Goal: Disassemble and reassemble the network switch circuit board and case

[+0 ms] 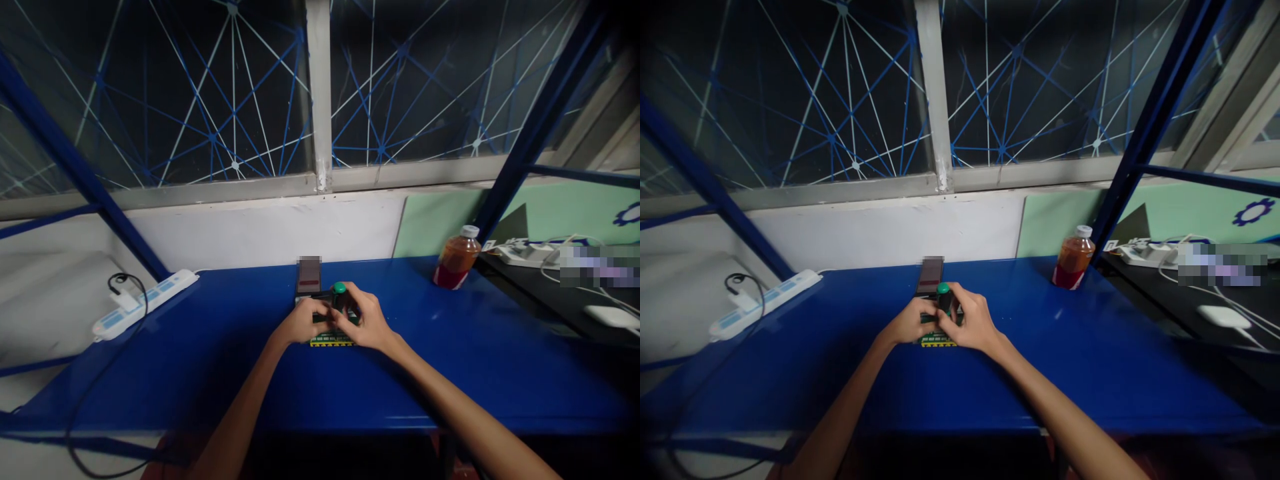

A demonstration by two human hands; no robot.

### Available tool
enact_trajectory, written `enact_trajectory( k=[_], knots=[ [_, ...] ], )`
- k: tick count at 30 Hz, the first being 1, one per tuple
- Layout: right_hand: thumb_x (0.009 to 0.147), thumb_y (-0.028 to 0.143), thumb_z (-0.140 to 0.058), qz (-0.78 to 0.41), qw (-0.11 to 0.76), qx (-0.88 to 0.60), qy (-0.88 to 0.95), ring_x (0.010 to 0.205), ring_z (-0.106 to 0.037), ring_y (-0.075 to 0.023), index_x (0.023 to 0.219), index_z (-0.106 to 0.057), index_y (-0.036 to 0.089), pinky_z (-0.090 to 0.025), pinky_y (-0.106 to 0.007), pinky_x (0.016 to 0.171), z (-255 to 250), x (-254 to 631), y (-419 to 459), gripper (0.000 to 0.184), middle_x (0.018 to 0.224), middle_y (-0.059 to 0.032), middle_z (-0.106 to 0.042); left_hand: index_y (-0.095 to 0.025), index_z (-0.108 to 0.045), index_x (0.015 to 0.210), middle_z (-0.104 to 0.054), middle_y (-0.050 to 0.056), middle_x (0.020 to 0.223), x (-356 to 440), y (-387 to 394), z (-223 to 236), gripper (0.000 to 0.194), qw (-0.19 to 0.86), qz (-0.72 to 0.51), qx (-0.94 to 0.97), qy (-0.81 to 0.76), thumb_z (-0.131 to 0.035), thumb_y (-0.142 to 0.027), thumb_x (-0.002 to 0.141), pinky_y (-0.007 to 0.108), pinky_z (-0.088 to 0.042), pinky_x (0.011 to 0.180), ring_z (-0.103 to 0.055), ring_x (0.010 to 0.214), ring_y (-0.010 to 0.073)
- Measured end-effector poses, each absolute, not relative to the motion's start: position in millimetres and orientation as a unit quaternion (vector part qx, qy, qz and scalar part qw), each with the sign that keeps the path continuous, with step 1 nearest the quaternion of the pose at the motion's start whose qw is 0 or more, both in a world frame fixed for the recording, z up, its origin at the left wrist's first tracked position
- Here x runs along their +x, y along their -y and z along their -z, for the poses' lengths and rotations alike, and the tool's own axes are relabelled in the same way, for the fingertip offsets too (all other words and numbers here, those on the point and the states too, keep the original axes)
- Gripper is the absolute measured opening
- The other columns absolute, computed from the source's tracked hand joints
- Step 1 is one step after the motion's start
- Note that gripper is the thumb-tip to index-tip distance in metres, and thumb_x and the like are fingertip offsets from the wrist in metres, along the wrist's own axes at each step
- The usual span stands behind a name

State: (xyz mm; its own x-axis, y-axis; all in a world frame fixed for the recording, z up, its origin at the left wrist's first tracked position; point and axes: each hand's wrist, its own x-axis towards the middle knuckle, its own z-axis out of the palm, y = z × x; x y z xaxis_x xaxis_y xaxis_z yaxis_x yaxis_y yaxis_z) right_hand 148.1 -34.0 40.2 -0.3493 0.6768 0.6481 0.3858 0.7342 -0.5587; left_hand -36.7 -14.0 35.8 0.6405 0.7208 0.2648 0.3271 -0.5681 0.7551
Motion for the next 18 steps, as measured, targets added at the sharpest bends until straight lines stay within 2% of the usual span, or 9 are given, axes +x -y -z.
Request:
enact_trajectory(
  k=[5,10,13,18],
  knots=[
    [0.079,0.027,-0.058,-0.123,0.472,-0.348,0.800,0.052,-0.052,-0.0116,0.113,-0.049,0.019,-0.040,-0.024,0.052,-37.4,145.5,33.1,0.036,0.063,0.0037,-0.057,-0.011,-0.070,0.076,-0.070,0.004,0.078,-33.7,16.5,-38.3,0.016,0.345,-0.306,0.817,-0.346,-0.072,-0.026,0.071,0.024,-0.047,0.069,-0.063,0.075,0.0186],
    [0.080,0.034,-0.061,-0.111,0.476,-0.358,0.795,0.052,-0.053,-0.0114,0.114,-0.050,0.018,-0.041,-0.024,0.051,-37.3,144.5,32.5,0.039,0.067,0.0016,-0.059,-0.010,-0.069,0.067,-0.067,0.002,0.068,-32.3,17.8,-38.0,0.016,0.337,-0.329,0.800,-0.371,-0.072,-0.025,0.071,0.022,-0.046,0.064,-0.062,0.068,0.0170],
    [0.080,0.035,-0.062,-0.121,0.472,-0.355,0.798,0.052,-0.053,-0.0113,0.114,-0.050,0.018,-0.041,-0.024,0.052,-38.1,144.9,32.9,0.040,0.066,0.0021,-0.058,-0.010,-0.072,0.071,-0.068,0.002,0.070,-33.2,17.3,-36.5,0.015,0.352,-0.327,0.794,-0.372,-0.071,-0.025,0.071,0.021,-0.045,0.061,-0.062,0.068,0.0165],
    [0.081,0.032,-0.060,-0.144,0.477,-0.334,0.800,0.052,-0.051,-0.0108,0.113,-0.050,0.018,-0.042,-0.025,0.053,-40.7,144.9,35.3,0.036,0.065,0.0030,-0.056,-0.010,-0.074,0.078,-0.072,0.005,0.079,-34.4,15.8,-35.2,0.014,0.367,-0.322,0.800,-0.348,-0.069,-0.023,0.074,0.024,-0.047,0.068,-0.064,0.073,0.0183]
  ],
)
